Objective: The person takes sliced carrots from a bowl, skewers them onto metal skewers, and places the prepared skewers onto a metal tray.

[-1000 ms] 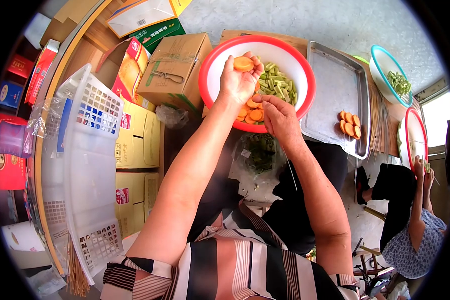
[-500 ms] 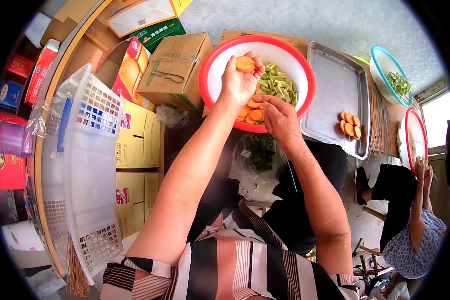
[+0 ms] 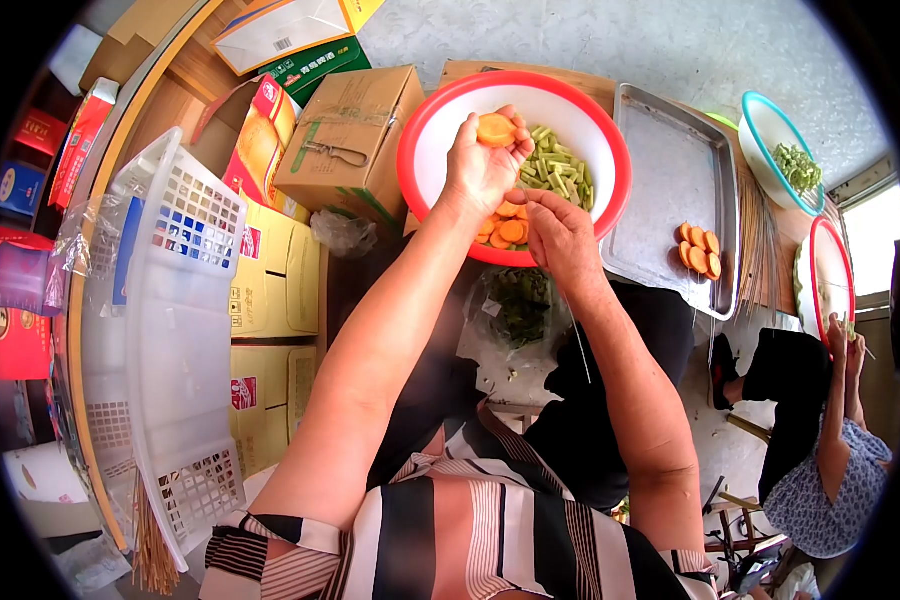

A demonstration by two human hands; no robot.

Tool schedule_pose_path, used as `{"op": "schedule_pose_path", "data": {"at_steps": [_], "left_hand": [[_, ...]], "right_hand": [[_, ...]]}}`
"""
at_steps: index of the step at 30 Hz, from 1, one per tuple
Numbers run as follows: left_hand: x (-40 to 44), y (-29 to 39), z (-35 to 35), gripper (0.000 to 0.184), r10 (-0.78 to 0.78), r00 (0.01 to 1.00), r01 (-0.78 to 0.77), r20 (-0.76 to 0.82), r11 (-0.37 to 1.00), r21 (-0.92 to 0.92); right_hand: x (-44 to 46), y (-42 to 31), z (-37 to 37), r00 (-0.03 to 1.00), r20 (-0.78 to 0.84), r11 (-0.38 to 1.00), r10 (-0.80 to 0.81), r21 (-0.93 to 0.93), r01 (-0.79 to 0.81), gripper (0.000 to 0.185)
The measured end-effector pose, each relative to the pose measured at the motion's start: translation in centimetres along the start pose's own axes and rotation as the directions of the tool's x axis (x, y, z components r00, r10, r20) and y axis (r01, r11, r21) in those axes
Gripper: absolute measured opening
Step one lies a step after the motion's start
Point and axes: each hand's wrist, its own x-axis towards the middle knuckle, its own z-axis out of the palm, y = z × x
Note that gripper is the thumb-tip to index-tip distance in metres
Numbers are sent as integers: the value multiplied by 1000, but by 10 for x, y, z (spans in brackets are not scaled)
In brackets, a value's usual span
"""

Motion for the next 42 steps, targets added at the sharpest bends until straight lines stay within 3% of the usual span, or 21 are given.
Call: {"op": "schedule_pose_path", "data": {"at_steps": [6,23,25,28,30,31,32,42], "left_hand": [[-6,-8,10,47,-3,998,9,-63,994,109],[-9,-18,21,44,-10,999,19,-52,984,178],[-10,-18,22,44,-8,998,18,-56,983,184],[-13,-22,22,44,-31,999,35,-25,977,209],[-15,-26,26,44,-146,982,159,-121,981,109],[-24,-31,31,45,-81,993,101,-90,963,248],[-22,-30,31,46,-80,992,101,-97,967,236],[-16,-15,31,48,-27,999,32,-26,977,213]], "right_hand": [[2,-4,-2,1000,9,998,22,63,-23,26],[12,0,-2,999,-25,983,27,180,-23,23],[13,-2,1,994,-97,984,57,174,-40,24],[17,-1,0,993,-108,982,43,185,-23,23],[21,2,-5,995,-99,982,15,189,4,23],[24,3,-7,996,-91,980,-14,196,31,23],[27,5,-7,996,-93,980,-16,197,34,23],[10,-4,1,999,-42,999,-26,40,28,18]]}}
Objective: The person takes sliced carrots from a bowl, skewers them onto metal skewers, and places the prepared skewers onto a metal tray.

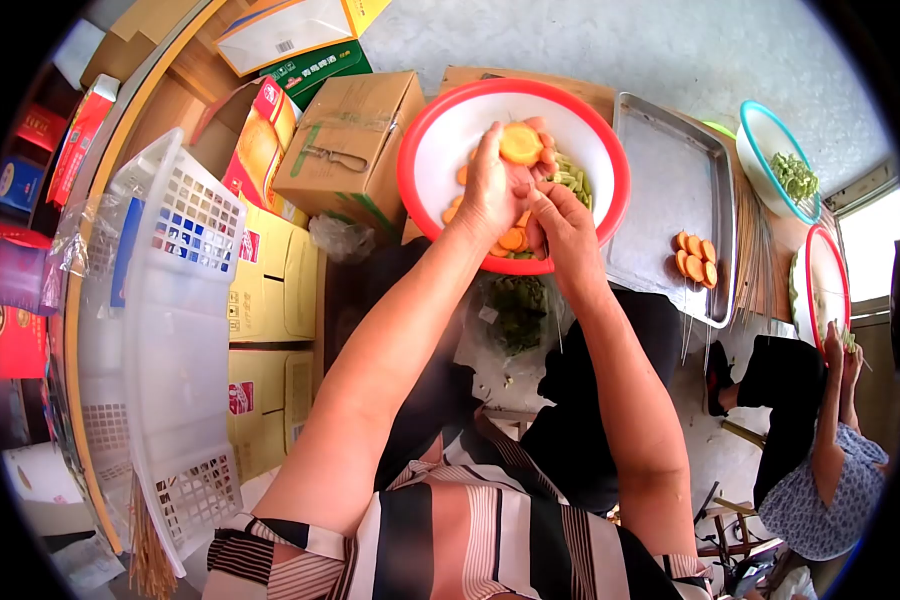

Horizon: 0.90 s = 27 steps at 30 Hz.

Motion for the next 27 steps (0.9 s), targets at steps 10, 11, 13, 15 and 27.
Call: {"op": "schedule_pose_path", "data": {"at_steps": [10,11,13,15,27], "left_hand": [[-6,-15,3,47,-7,1000,5,14,995,104],[-6,-15,4,47,-9,1000,8,15,994,106],[-9,-13,9,46,-77,997,78,-18,996,42],[-2,-13,1,51,-44,998,38,51,993,109],[24,46,-75,34,127,886,100,-446,887,451]], "right_hand": [[12,9,-4,994,-80,997,-74,9,75,16],[14,9,-5,994,-83,997,-75,10,76,16],[15,8,-10,999,-21,997,-36,66,37,15],[16,8,-13,999,-36,997,-12,79,15,15],[6,-10,-44,985,-175,988,5,154,23,17]]}}
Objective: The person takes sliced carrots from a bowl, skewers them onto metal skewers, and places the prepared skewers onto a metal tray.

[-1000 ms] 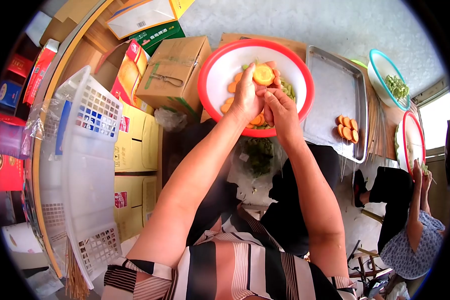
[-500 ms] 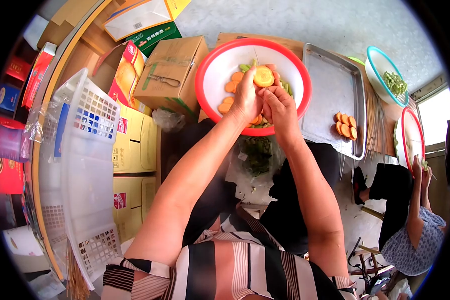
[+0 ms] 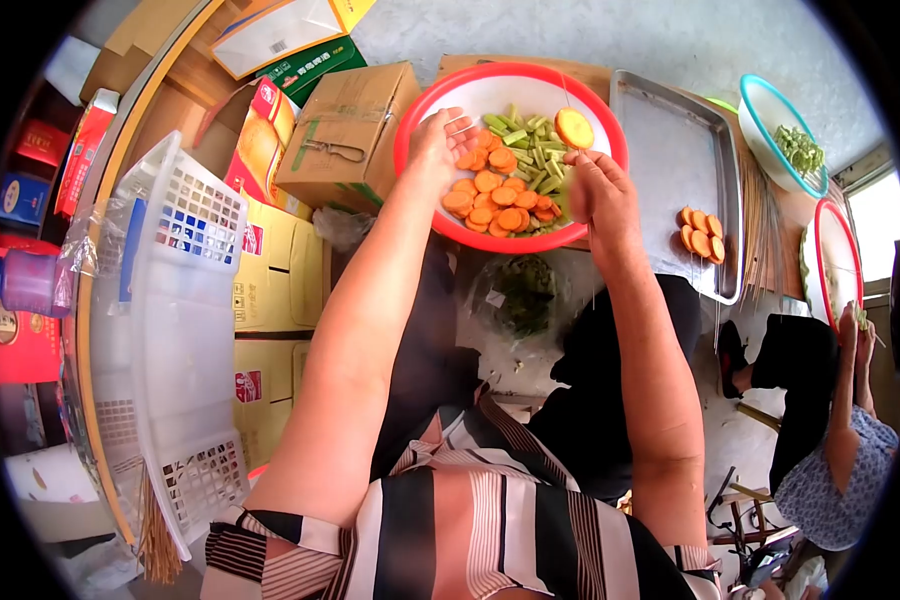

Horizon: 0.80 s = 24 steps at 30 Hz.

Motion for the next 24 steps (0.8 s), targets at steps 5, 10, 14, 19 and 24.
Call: {"op": "schedule_pose_path", "data": {"at_steps": [5,10,14,19,24], "left_hand": [[13,-13,-10,25,17,1000,-19,10,957,288],[18,-31,-11,21,6,999,-33,44,781,623],[22,-43,-17,21,36,992,-127,122,317,940],[34,-55,-36,18,97,984,-141,151,-101,985],[12,-47,-30,28,-249,959,-217,133,-350,911]], "right_hand": [[-5,-4,-7,1000,22,1000,-13,5,13,17],[-7,-8,-14,1000,15,1000,-16,-11,16,17],[-7,-9,-21,998,50,1000,-28,-6,29,16],[-9,-11,-24,999,50,1000,-14,-19,15,15],[-10,-11,-24,997,73,1000,-20,-19,21,15]]}}
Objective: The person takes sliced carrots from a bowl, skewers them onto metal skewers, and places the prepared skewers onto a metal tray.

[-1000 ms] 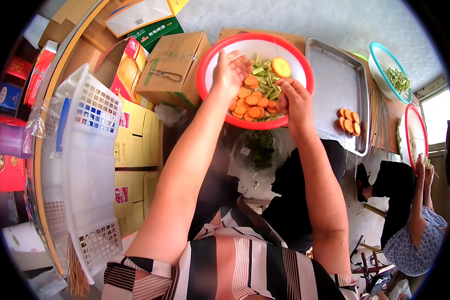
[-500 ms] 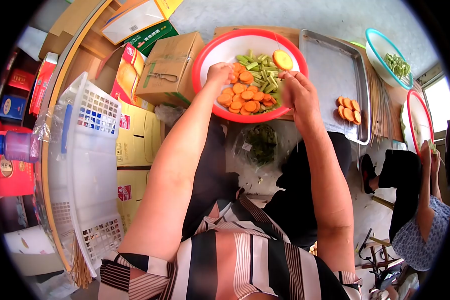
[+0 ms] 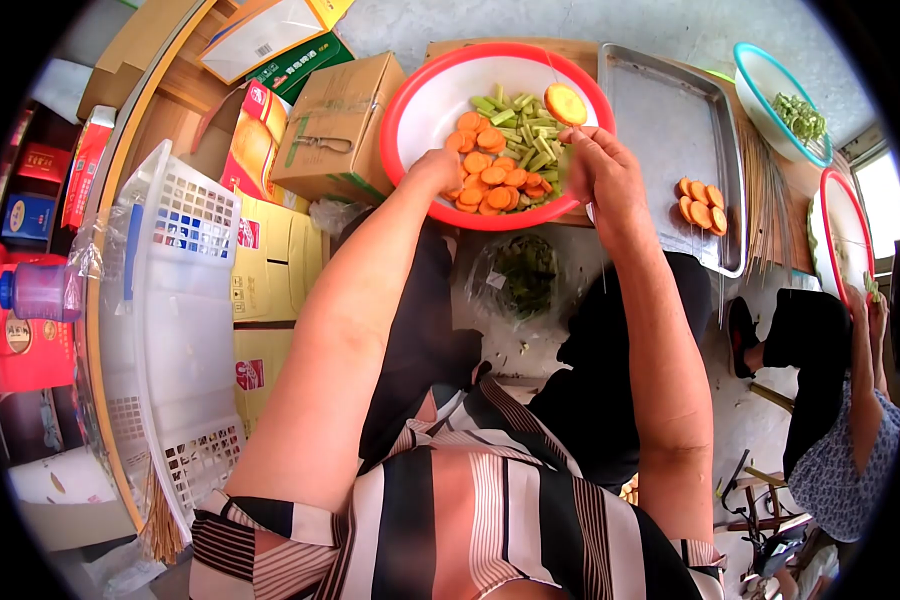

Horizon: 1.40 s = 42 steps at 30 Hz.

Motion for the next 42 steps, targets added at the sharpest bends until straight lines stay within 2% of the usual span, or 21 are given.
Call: {"op": "schedule_pose_path", "data": {"at_steps": [4,6,7,8,9,10,11,12,13,15,16,18,22,28,42], "left_hand": [[0,5,2,31,-45,999,42,30,996,79],[-4,10,-4,32,51,998,-53,31,994,94],[-5,12,-7,32,52,998,-54,28,994,93],[-5,15,-12,32,69,998,-66,-10,882,-466],[-6,18,-17,32,67,996,-76,-50,484,-872],[-13,26,-27,32,72,996,-82,-54,487,-870],[-22,34,-37,31,116,990,-87,-77,82,-993],[-29,40,-44,30,147,982,-61,-117,-338,-939],[-31,42,-48,30,147,981,-67,-123,-340,-938],[-33,43,-53,35,135,973,-80,-186,-559,-825],[-34,44,-54,35,133,972,-87,-194,-562,-823],[-33,45,-54,40,139,964,-61,-226,-714,-698],[-31,45,-57,44,122,965,-48,-232,-789,-613],[-31,40,-58,48,96,968,-56,-233,-820,-570],[-29,37,-59,44,114,955,-59,-274,-833,-551]], "right_hand": [[1,4,1,1000,8,1000,-1,-17,1,15],[0,4,2,1000,9,999,11,-41,-11,15],[0,5,3,1000,9,999,9,-43,-8,15],[0,6,3,1000,17,999,7,-46,-6,16],[1,6,3,1000,23,999,4,-48,-3,16],[0,5,4,1000,20,999,-2,-47,3,16],[-2,3,6,999,31,997,25,-74,-22,17],[-5,2,10,998,45,993,52,-104,-47,17],[-9,-2,16,996,45,993,81,-92,-77,18],[-11,3,22,993,77,986,86,-147,-74,18],[-12,6,25,990,101,978,96,-196,-75,18],[-15,11,34,990,92,975,109,-205,-88,17],[-15,16,41,986,98,968,134,-227,-109,17],[-13,18,46,983,132,960,132,-265,-93,21],[-14,21,45,982,141,967,122,-239,-86,17]]}}
